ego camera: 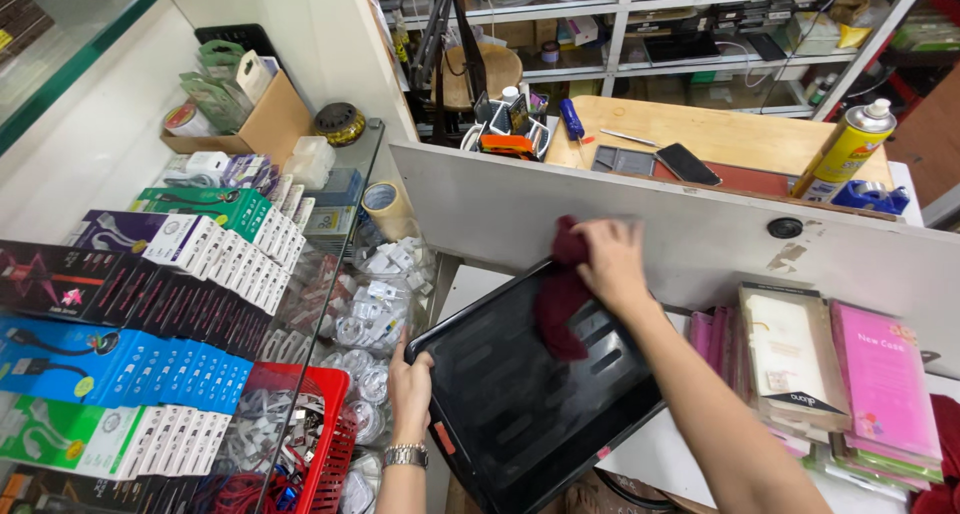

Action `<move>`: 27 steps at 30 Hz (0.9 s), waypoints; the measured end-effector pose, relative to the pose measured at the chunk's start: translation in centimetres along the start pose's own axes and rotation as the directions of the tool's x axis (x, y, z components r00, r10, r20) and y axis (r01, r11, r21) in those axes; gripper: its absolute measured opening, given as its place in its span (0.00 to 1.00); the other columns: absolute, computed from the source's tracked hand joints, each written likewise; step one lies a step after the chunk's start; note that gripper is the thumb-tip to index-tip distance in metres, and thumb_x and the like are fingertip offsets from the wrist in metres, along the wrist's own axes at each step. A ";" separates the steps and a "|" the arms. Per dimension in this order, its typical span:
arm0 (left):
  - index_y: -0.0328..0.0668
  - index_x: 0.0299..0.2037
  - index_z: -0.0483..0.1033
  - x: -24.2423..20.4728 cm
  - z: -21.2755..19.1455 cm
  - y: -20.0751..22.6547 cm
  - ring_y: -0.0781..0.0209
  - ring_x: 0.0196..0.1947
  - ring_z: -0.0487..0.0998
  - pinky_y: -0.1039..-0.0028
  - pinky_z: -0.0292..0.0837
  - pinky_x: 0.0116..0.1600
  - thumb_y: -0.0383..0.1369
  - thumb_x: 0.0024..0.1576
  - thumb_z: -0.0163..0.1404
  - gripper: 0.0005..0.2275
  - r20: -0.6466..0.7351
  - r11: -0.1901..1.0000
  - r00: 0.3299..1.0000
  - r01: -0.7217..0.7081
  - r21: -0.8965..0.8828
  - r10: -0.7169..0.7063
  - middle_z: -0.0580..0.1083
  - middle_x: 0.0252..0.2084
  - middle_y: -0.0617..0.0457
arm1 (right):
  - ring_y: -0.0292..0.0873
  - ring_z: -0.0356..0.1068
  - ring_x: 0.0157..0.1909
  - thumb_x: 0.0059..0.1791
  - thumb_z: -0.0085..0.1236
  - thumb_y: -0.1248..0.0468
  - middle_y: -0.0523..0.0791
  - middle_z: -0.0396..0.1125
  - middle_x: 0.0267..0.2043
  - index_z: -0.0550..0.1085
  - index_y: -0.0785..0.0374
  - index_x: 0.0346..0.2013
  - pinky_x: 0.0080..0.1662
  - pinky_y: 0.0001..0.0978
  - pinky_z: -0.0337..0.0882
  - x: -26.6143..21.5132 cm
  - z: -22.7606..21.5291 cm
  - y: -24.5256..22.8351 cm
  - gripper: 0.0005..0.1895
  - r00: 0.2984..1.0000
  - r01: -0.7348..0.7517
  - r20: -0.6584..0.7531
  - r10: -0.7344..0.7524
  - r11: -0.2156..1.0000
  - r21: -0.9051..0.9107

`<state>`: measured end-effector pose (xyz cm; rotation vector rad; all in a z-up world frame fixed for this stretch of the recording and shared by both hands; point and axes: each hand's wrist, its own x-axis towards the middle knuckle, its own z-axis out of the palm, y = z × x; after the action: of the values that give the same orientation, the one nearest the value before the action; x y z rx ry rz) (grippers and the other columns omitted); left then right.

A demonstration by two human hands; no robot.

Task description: The person wipes a black plastic tray with a red cloth, then wipes individual stationery packages one by one with the same cloth. The person stacks the cleaned packages on the counter and writes on one package with a blue marker.

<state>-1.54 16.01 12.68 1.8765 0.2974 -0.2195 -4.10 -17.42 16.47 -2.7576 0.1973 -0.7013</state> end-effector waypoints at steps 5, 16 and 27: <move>0.44 0.70 0.65 2.2 1.3 -5.5 0.52 0.56 0.77 0.70 0.68 0.60 0.27 0.46 0.47 0.34 -0.003 0.983 1.000 -0.003 -0.184 0.002 0.74 0.61 0.39 | 0.63 0.62 0.57 0.40 0.64 0.64 0.53 0.61 0.59 0.64 0.52 0.64 0.58 0.59 0.65 0.6 1.6 1.7 0.37 0.973 -0.229 0.014 0.232 0.950 0.211; 0.59 0.78 0.41 2.2 -0.9 -6.4 0.46 0.74 0.61 0.50 0.65 0.67 0.48 0.48 0.57 0.47 0.682 0.845 0.509 0.412 0.342 -0.525 0.55 0.74 0.50 | 0.56 0.62 0.57 0.36 0.68 0.67 0.47 0.65 0.52 0.68 0.48 0.56 0.56 0.51 0.60 4.1 -1.8 -3.4 0.35 0.998 -0.035 0.062 0.024 0.981 0.193; 0.38 0.74 0.56 7.0 11.0 2.9 0.52 0.71 0.68 0.68 0.62 0.70 0.19 0.51 0.53 0.36 0.350 0.852 0.783 -0.513 -0.106 0.515 0.67 0.71 0.40 | 0.57 0.60 0.60 0.36 0.65 0.67 0.49 0.65 0.54 0.68 0.57 0.58 0.64 0.50 0.56 5.9 -3.3 -8.7 0.35 0.974 0.214 0.005 -0.229 0.919 0.331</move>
<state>5.94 5.40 9.71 1.7937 -0.4766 -0.1868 -0.02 -11.13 24.63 -2.4894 -0.2278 -0.6597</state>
